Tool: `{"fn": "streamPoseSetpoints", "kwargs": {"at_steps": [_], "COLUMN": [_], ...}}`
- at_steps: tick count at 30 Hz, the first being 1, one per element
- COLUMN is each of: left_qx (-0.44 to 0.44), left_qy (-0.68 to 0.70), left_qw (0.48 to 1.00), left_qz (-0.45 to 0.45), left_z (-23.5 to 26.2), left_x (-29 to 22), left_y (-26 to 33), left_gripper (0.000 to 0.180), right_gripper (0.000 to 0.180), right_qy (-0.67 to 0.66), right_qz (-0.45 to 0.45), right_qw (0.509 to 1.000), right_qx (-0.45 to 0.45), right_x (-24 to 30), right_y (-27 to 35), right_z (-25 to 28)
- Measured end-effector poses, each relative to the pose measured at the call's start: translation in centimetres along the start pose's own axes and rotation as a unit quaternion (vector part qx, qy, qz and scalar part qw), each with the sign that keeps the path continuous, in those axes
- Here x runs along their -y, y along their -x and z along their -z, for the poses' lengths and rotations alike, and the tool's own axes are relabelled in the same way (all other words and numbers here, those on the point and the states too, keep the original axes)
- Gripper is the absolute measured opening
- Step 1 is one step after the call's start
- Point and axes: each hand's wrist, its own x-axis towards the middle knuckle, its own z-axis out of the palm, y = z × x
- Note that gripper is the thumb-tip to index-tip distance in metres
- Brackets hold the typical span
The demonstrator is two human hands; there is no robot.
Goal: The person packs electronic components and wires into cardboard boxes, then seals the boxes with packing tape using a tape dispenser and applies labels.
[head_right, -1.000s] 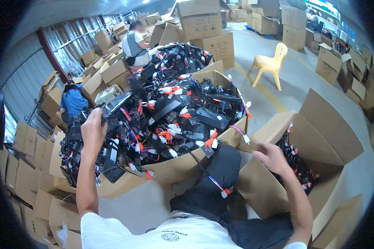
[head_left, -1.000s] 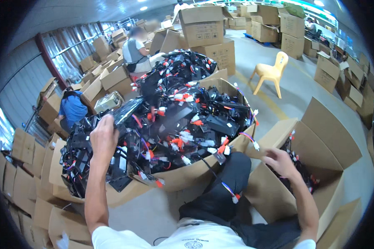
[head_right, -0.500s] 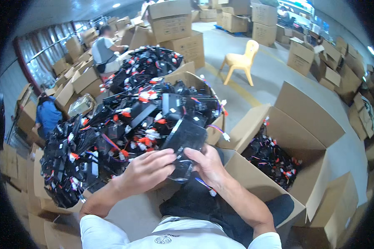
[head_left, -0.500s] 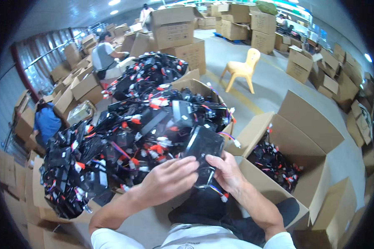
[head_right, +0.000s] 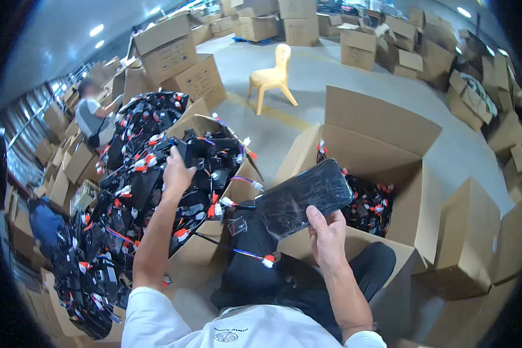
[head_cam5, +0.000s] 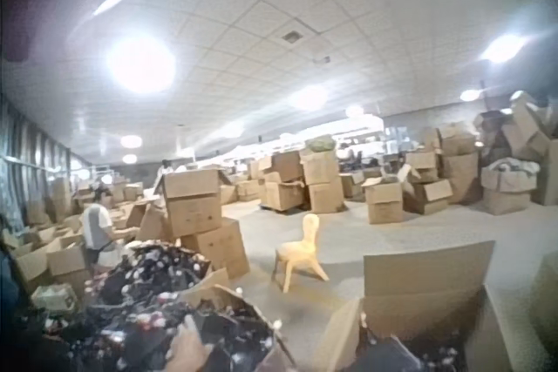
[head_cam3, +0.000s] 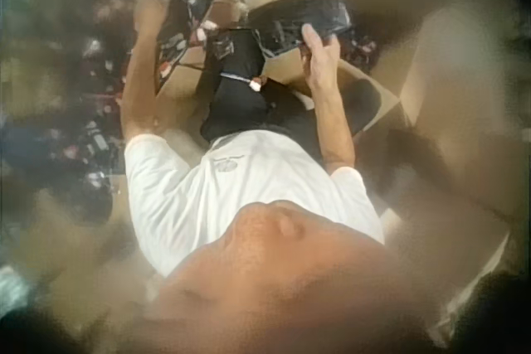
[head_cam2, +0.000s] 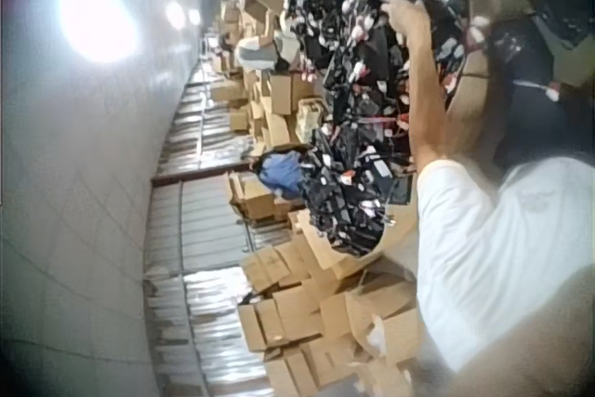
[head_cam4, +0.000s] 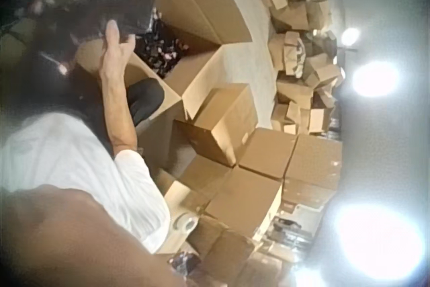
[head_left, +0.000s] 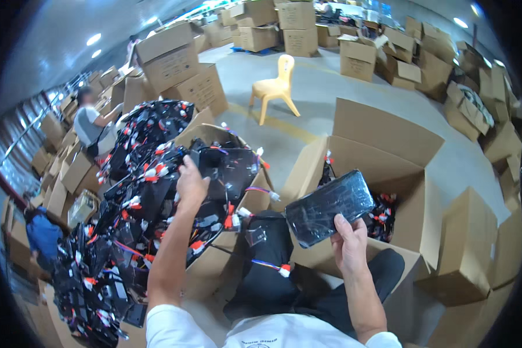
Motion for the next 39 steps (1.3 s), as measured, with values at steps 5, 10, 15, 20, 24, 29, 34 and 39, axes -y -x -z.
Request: {"fn": "streamPoseSetpoints", "kwargs": {"at_steps": [5, 10, 15, 20, 24, 29, 34, 39], "left_qx": [0.075, 0.151, 0.117, 0.086, 0.258, 0.281, 0.236, 0.097], "left_qy": [0.472, 0.473, 0.483, 0.573, 0.806, 0.593, 0.530, 0.548], "left_qw": [0.876, 0.859, 0.813, 0.775, 0.533, 0.739, 0.762, 0.756], "left_qz": [-0.074, -0.126, -0.304, -0.252, -0.021, -0.153, -0.288, -0.344], "left_z": [10.9, 24.2, 17.6, 10.3, 6.1, 7.6, 6.8, 3.1], "left_x": [-1.6, -12.4, -18.8, -22.7, -23.0, -21.8, -26.1, -26.8], "left_y": [4.3, 13.3, 17.5, 21.4, 28.2, 25.5, 27.7, 31.7], "left_gripper": [0.057, 0.061, 0.060, 0.071, 0.101, 0.067, 0.066, 0.055], "right_gripper": [0.040, 0.048, 0.089, 0.070, 0.062, 0.053, 0.022, 0.024], "right_qy": [-0.021, -0.007, -0.003, 0.001, -0.057, 0.044, 0.236, 0.092], "right_qz": [0.069, 0.052, 0.166, 0.061, 0.063, 0.013, 0.048, -0.021], "right_qw": [0.996, 0.999, 0.960, 0.993, 0.995, 0.996, 0.967, 0.976], "right_qx": [-0.043, 0.002, 0.227, 0.101, 0.056, -0.072, -0.080, -0.194], "right_x": [2.0, 1.0, 0.2, 1.6, -1.2, 3.4, 2.9, -2.8], "right_y": [-2.2, -4.2, 0.8, 3.7, 5.4, 4.1, 1.4, 1.2], "right_z": [2.5, 3.2, -0.1, 5.2, 7.8, 12.5, 13.6, 16.9]}}
